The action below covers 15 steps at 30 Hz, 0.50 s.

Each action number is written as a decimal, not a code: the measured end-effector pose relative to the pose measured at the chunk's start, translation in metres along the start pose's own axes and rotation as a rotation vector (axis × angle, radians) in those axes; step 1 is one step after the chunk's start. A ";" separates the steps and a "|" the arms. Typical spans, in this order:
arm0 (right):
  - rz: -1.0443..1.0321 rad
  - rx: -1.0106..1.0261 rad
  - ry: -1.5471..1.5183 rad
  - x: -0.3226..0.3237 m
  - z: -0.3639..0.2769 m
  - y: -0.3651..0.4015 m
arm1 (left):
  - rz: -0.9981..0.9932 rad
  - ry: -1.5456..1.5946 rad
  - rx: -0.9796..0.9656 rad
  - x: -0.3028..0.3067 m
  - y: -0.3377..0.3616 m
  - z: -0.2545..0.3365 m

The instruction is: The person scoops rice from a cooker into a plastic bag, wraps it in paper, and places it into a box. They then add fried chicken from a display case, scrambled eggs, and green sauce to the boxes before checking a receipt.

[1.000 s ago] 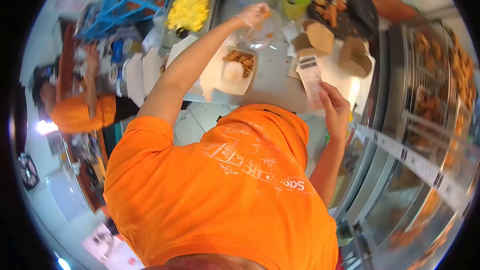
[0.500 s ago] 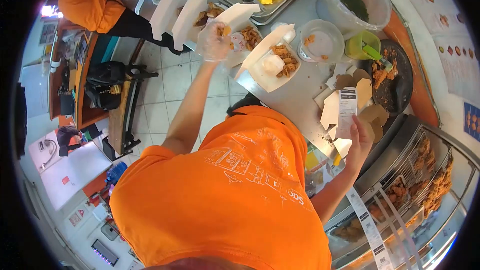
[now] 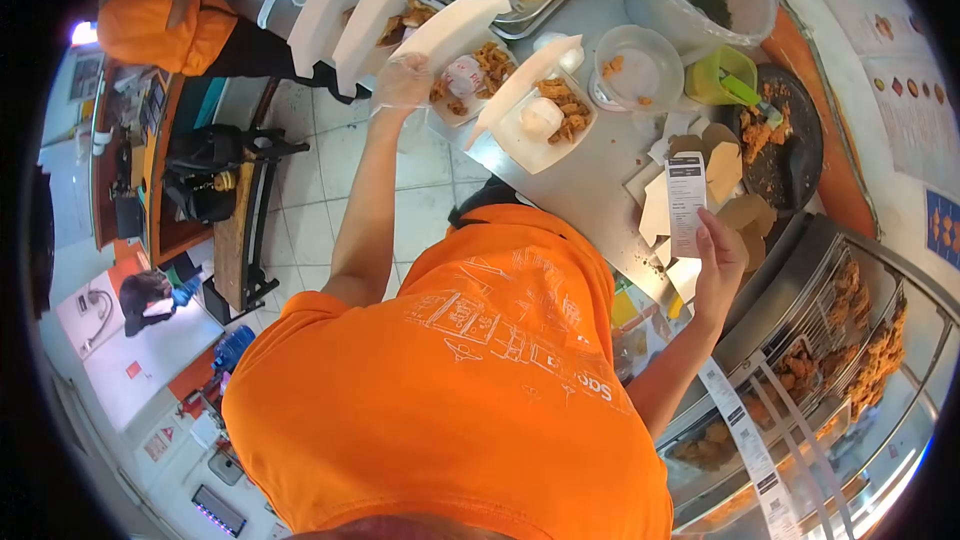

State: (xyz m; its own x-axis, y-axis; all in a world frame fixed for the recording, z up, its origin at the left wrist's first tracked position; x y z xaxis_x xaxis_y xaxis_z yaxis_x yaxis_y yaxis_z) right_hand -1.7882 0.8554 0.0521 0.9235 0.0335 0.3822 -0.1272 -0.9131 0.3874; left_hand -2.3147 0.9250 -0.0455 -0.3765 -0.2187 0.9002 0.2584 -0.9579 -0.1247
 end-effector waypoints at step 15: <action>0.195 -0.006 -0.207 0.027 0.026 0.046 | -0.531 -0.131 -0.563 -0.221 -0.061 0.277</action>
State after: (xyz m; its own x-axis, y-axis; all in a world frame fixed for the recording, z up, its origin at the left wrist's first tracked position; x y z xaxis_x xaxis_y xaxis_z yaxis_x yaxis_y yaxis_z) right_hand -1.7600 0.8037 0.0578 0.9355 -0.2267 0.2710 -0.3112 -0.8919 0.3282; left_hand -2.0008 1.0829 -0.1210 -0.2060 0.2854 0.9360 -0.4299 -0.8857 0.1754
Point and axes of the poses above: each hand's wrist, its own y-axis away from the middle knuckle, its own x-axis out of the back of the hand, z = x × y, the point moved 2 cm from there along -y, towards the middle knuckle, and after that the axes turned 8 degrees about -x, right-handed, at the moved point
